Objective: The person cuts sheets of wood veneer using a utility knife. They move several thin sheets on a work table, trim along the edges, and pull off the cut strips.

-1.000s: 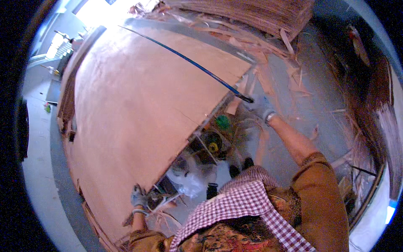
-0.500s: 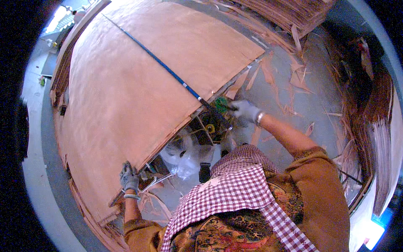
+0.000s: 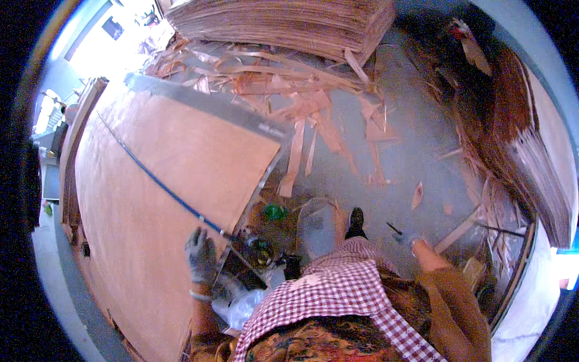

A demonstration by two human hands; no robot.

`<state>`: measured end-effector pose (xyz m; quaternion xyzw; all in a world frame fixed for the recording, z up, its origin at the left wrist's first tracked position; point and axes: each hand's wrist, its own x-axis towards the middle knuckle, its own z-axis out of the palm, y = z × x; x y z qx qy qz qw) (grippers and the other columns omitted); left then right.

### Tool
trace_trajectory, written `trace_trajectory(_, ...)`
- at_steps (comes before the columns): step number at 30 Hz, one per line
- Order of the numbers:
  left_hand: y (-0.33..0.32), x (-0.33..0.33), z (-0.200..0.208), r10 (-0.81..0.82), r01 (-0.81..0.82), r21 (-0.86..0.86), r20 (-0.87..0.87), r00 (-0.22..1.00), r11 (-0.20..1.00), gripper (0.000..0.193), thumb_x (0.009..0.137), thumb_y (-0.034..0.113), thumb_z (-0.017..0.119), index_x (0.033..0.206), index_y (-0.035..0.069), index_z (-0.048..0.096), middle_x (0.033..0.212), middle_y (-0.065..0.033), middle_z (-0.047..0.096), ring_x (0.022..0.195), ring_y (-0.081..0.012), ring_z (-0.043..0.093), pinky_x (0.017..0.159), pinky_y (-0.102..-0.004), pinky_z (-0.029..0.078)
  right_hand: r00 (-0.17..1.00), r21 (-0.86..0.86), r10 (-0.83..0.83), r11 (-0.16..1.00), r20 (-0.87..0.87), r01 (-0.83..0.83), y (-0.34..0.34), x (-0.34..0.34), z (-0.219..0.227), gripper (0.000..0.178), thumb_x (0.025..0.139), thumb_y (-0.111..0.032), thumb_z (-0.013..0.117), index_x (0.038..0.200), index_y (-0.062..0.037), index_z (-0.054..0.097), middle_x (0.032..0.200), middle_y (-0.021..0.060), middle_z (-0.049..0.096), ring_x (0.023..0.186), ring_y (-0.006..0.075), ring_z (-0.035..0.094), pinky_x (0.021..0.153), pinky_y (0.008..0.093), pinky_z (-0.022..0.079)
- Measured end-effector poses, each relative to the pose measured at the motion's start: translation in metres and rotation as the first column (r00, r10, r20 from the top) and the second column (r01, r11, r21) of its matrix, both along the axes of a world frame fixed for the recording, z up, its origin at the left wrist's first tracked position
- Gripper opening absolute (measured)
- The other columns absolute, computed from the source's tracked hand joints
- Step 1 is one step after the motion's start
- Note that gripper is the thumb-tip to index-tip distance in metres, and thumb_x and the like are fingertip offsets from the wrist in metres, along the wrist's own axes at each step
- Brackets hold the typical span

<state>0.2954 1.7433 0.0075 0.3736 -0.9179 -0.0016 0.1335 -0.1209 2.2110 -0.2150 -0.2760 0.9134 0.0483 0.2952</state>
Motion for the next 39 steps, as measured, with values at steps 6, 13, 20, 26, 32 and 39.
trace_trajectory(6, -0.038, -0.16, -0.025, 0.011, -0.018, 0.139, 0.05, 0.999, 0.99, 0.046, 0.082, 0.025, 0.055, 0.125, 0.007, 0.048, 0.132, -0.017, 0.044, 0.121, -0.0345, 0.04, 0.1, -0.0504, 0.028, 0.835, 0.183, -0.331, 0.943, 0.44, 0.277, 0.038, -0.111, -0.028, 0.036, 0.085, -0.036, 0.052, 0.091, -0.0023, 0.062, 0.078, 0.0106, 0.064, 0.066, 0.0223, 0.057, 0.058, 0.0347, 0.044)
trace_trajectory(13, -0.069, -0.211, -0.054, 0.155, -0.262, 0.252, 0.375, 0.914, 0.932, 0.076, 0.084, 0.049, 0.045, 0.144, 0.012, 0.014, 0.15, -0.0141, 0.01, 0.138, -0.0345, 0.008, 0.108, -0.0533, 0.001, 0.835, -0.293, -0.174, 0.883, 0.522, 0.367, -0.031, -0.25, -0.041, 0.014, 0.087, -0.012, 0.051, 0.079, -0.0033, 0.06, 0.072, 0.0067, 0.062, 0.055, 0.0132, 0.051, 0.046, 0.0283, 0.037)
trace_trajectory(20, -0.069, -0.213, -0.052, 0.131, -0.294, 0.354, 0.418, 0.899, 0.888, 0.079, 0.083, 0.047, 0.047, 0.144, 0.008, 0.014, 0.15, -0.0161, 0.008, 0.138, -0.0354, 0.005, 0.107, -0.0533, -0.002, 0.776, -0.223, -0.009, 0.956, 0.631, 0.192, -0.291, -0.302, 0.054, 0.033, 0.083, -0.031, 0.058, 0.1, -0.002, 0.062, 0.079, 0.005, 0.064, 0.06, 0.0116, 0.056, 0.049, 0.0247, 0.041)
trace_trajectory(26, -0.06, -0.218, -0.05, 0.146, -0.313, 0.32, 0.451, 0.88, 0.894, 0.079, 0.079, 0.041, 0.054, 0.142, 0.007, 0.022, 0.148, -0.018, 0.015, 0.137, -0.0362, 0.011, 0.108, -0.0529, 0.004, 0.508, -0.281, 0.183, 0.952, 0.842, 0.122, -0.46, -0.336, 0.07, 0.011, 0.082, -0.013, 0.056, 0.082, -0.0027, 0.054, 0.072, 0.0004, 0.052, 0.061, 0.011, 0.046, 0.056, 0.0266, 0.041)
trace_trajectory(32, -0.098, -0.256, -0.005, 0.346, -0.422, 0.379, 0.256, 0.903, 0.823, 0.06, 0.075, 0.022, 0.065, 0.128, 0.004, 0.044, 0.135, -0.0195, 0.039, 0.124, -0.0363, 0.036, 0.101, -0.0468, 0.028, 0.48, -0.268, 0.241, 0.963, 0.844, -0.012, -0.574, -0.382, 0.066, 0.008, 0.083, -0.011, 0.053, 0.078, -0.0058, 0.052, 0.066, -0.0022, 0.045, 0.058, 0.0095, 0.04, 0.051, 0.0259, 0.034)
trace_trajectory(39, -0.209, -0.307, 0.01, 0.497, -0.533, 0.194, 0.208, 0.843, 0.823, 0.038, 0.086, 0.011, 0.053, 0.122, 0.0, 0.05, 0.132, -0.02, 0.043, 0.121, -0.036, 0.041, 0.102, -0.0431, 0.031, 0.488, -0.166, 0.47, 0.824, 0.735, -0.542, -0.698, -0.414, -0.016, 0.019, 0.081, -0.018, 0.054, 0.091, -0.0025, 0.056, 0.07, 0.0037, 0.057, 0.062, 0.0153, 0.052, 0.056, 0.0316, 0.042)
